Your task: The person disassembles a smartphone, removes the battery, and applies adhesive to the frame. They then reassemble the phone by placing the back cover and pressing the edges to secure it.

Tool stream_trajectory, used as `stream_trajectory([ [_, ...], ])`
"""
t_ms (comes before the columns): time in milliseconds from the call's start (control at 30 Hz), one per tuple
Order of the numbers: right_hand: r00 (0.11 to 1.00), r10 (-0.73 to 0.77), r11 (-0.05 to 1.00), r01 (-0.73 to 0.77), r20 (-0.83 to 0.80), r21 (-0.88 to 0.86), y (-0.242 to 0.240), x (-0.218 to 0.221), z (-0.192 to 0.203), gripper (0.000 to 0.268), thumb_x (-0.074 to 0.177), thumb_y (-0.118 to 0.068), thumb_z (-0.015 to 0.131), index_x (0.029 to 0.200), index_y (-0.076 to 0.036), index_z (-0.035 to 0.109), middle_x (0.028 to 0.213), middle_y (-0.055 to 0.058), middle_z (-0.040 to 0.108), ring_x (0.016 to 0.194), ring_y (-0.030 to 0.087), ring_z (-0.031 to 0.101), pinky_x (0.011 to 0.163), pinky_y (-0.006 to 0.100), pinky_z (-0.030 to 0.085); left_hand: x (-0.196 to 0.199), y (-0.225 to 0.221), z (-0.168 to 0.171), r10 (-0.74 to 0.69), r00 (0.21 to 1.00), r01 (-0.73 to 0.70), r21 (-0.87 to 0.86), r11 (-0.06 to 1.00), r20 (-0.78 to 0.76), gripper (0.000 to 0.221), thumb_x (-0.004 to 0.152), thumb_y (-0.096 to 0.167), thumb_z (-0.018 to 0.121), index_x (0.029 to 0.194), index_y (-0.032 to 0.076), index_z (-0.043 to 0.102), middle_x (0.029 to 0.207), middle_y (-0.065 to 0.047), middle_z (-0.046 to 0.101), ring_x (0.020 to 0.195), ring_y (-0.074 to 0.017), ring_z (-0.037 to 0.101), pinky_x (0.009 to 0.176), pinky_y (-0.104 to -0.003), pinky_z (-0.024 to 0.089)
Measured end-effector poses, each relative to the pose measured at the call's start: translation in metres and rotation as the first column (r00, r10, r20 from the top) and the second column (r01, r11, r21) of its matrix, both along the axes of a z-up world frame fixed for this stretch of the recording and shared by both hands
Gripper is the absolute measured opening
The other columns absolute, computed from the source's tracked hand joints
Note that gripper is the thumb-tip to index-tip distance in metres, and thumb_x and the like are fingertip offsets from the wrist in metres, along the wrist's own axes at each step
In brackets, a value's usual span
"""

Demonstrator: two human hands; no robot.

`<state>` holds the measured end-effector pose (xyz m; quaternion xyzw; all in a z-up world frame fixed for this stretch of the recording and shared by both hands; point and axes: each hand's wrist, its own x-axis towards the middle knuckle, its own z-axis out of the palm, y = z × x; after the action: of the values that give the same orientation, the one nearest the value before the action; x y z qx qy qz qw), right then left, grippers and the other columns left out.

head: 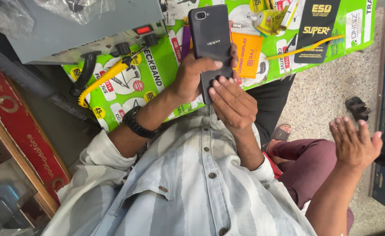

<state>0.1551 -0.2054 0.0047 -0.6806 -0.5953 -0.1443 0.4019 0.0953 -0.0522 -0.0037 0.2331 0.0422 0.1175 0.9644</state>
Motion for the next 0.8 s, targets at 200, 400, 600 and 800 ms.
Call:
stream_trajectory([
  [200,1.000,0.010,1.000,-0.009,-0.017,0.026,-0.003,-0.001,-0.006,0.024,0.077,0.008,0.084,0.100,0.004,0.078,0.103,0.017,0.076,0.106,0.034,0.075,0.097,0.044,0.062,-0.002,0.002,-0.013,-0.010,0.999,0.017,0.183,0.983,-0.042,0.051,0.089,0.000,0.050,0.139,-0.009,0.047,0.118,-0.013,0.060,0.111,-0.0194,0.060,0.108,-0.037,0.051],
  [400,1.000,0.008,0.998,-0.010,-0.020,-0.057,0.008,-0.005,0.004,0.028,0.077,0.005,0.087,0.104,0.002,0.079,0.107,0.015,0.077,0.110,0.032,0.074,0.097,0.042,0.061,0.000,0.011,-0.006,-0.065,0.997,0.066,0.015,0.998,-0.044,0.065,0.079,0.002,0.050,0.143,0.005,0.047,0.111,-0.012,0.058,0.098,-0.0205,0.059,0.093,-0.036,0.051],
  [600,0.982,0.055,0.997,-0.064,-0.178,-0.044,0.001,0.007,0.007,0.035,0.078,-0.007,0.092,0.107,0.002,0.074,0.110,0.015,0.075,0.114,0.033,0.072,0.098,0.041,0.060,0.011,0.017,-0.018,-0.119,0.991,0.109,-0.147,0.983,-0.061,0.058,0.079,-0.002,0.050,0.136,-0.010,0.044,0.113,-0.016,0.058,0.104,-0.0251,0.060,0.094,-0.044,0.056],
  [800,0.958,-0.258,0.966,0.259,-0.122,-0.012,0.004,0.073,0.038,0.029,0.092,0.002,0.080,0.120,0.000,0.073,0.120,0.015,0.076,0.117,0.027,0.075,0.107,0.040,0.057,0.020,0.017,-0.023,-0.110,0.988,0.094,-0.149,0.984,-0.104,0.078,0.070,-0.002,0.048,0.148,-0.001,0.043,0.103,-0.013,0.059,0.093,-0.0250,0.060,0.084,-0.044,0.056],
])
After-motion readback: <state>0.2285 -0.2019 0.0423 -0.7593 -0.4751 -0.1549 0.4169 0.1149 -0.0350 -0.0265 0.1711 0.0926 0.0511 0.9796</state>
